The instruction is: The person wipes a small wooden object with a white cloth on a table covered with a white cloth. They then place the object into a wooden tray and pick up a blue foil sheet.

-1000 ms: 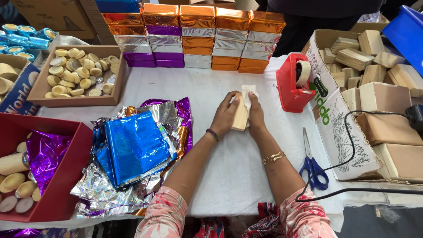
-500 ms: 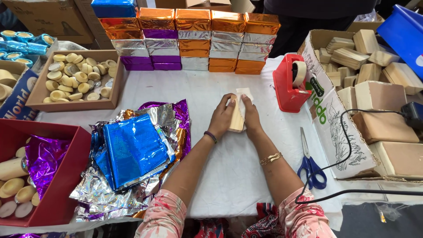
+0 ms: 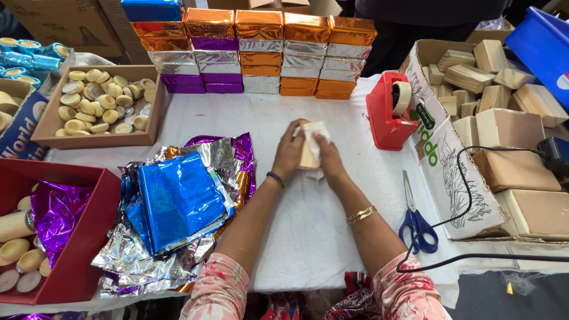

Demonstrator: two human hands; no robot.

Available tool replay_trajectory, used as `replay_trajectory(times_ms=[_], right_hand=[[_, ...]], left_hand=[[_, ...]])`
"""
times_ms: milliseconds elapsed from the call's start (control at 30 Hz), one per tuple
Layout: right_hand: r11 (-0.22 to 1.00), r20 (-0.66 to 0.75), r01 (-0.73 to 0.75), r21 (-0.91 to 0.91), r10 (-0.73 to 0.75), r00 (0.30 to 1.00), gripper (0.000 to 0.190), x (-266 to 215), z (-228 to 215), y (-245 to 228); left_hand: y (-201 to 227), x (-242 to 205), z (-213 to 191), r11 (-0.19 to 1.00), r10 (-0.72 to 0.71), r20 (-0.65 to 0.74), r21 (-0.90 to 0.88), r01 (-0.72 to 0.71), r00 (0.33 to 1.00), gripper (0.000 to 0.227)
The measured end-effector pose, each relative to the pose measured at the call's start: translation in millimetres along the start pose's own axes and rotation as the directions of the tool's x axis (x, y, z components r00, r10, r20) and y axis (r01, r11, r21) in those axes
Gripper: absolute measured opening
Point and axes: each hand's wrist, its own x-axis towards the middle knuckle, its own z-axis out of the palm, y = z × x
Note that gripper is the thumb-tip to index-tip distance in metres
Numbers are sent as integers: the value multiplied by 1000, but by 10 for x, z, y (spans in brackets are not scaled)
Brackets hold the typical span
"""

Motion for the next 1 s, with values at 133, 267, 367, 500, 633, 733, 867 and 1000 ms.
replay_trajectory(times_ms=[133, 267, 367, 500, 633, 733, 867, 1000], right_hand=[[995, -52, 6, 96, -1, 999, 54, -51, 36, -71], [983, 73, -58, -175, 72, 995, 59, -148, 205, 18], [969, 165, -38, -243, 80, 983, 57, -182, 225, -30], [980, 163, -60, -188, 91, 982, 64, -86, 23, -54], [999, -17, -15, 35, 16, 1000, 57, -44, -1, -130], [998, -60, -3, 71, 7, 998, 56, -72, 71, -77], [981, 89, -53, -184, 71, 994, 56, -118, 170, -3], [999, -35, -31, 37, 32, 999, 48, 86, -14, 37]], left_hand=[[-20, 19, -44, 999, 25, 55, -28, -24, 998, 31], [-269, 197, -282, 987, 71, -154, -134, -92, 985, 31], [-228, 230, -322, 973, 82, -223, -195, -127, 971, 32], [-49, 142, -132, 978, 8, -51, -208, -19, 999, 35], [-7, 16, -22, 985, -22, 101, -170, 39, 995, 33], [-131, 81, -92, 988, 40, 78, -155, -28, 996, 30], [-272, 166, -158, 960, 39, -205, -265, -94, 978, 28], [-185, 131, -136, 969, -39, -256, -244, -26, 966, 43]])
